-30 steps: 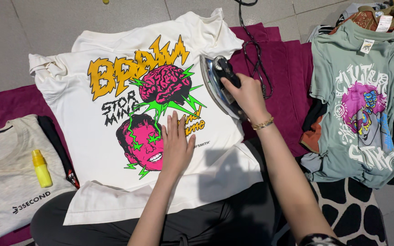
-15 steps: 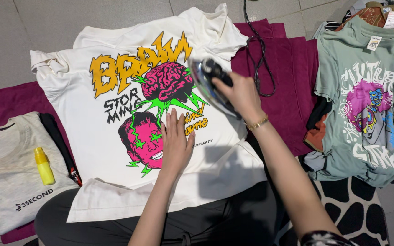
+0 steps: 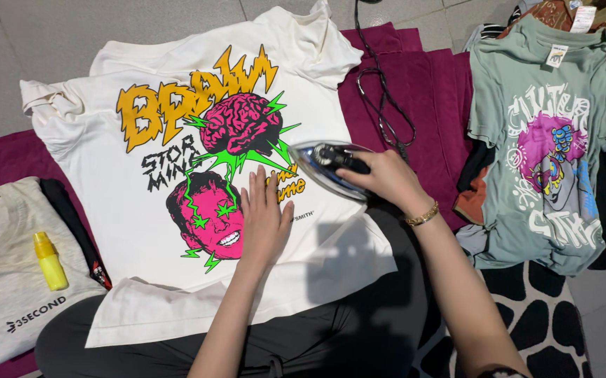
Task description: The person irons a white t-shirt with a graphic print on a maroon cloth laid on the floor. They use a handheld iron and a yellow spray bottle, applying liquid to the shirt before ironing. The person flips the shirt over to iron the back side and continues ironing both sides.
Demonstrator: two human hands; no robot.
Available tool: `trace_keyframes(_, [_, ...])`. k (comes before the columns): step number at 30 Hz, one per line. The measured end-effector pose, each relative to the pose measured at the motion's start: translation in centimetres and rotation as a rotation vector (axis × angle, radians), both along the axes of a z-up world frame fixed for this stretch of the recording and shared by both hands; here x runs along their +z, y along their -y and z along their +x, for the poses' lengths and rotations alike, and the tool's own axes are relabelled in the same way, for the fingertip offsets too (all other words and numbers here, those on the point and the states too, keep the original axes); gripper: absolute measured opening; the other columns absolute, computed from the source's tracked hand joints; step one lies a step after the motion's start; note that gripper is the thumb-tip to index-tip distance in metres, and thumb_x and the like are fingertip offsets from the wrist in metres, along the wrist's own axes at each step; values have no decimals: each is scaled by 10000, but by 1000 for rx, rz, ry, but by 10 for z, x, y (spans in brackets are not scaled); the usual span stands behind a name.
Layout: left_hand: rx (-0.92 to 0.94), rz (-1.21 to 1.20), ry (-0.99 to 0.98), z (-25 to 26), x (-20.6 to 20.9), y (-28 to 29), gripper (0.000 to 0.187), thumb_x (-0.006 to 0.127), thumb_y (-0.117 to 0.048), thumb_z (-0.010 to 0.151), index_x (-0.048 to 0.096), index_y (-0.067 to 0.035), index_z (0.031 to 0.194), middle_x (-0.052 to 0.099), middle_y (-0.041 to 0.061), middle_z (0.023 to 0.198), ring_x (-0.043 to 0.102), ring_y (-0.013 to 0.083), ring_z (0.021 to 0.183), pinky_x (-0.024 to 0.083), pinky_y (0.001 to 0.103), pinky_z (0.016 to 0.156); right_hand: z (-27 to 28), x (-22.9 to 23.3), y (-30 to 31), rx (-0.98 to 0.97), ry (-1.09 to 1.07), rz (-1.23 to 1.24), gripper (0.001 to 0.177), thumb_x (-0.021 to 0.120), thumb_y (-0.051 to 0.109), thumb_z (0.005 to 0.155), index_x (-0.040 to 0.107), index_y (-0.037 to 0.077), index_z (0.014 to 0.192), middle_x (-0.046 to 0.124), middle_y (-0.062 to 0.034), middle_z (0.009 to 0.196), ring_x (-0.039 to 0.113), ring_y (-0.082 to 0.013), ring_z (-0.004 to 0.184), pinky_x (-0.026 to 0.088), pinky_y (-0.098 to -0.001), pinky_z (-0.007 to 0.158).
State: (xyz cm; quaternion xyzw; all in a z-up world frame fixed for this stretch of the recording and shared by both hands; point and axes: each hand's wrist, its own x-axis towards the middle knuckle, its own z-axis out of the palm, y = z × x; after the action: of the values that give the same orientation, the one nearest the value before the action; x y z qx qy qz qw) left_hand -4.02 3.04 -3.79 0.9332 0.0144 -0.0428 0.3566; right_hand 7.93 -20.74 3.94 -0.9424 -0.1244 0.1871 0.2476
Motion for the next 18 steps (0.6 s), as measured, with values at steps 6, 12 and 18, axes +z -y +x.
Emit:
trace_keyframes(6, [-15, -6, 12, -2, -3, 5, 658, 568, -284, 998, 351, 33, 1532, 195, 251, 1664, 149, 426, 1555, 93, 589, 1236, 21, -12, -8, -262, 222, 39, 444, 765, 441, 932, 764, 7, 1022, 665, -234, 669, 709, -347, 632, 515, -431, 555])
trace_keyframes(12, [2, -27, -11, -4, 3, 2, 672, 573, -285, 984, 346, 29, 1533, 191, 250, 1661, 142, 427, 1551, 99, 589, 1229, 35, -22, -8, -247, 126, 204, 434, 742, 420, 943, 746, -8, 1015, 720, -197, 706, 751, -281, 629, 545, -380, 584])
trace_keyframes(18, [62, 5, 33, -14, 5, -10, 680, 591, -295, 978, 356, 27, 1529, 190, 246, 1669, 158, 430, 1552, 109, 591, 1235, 6, -15, -15, 184, -23, 197, 420, 771, 431, 858, 773, 43, 1020, 728, -201, 753, 731, -328, 648, 548, -394, 606])
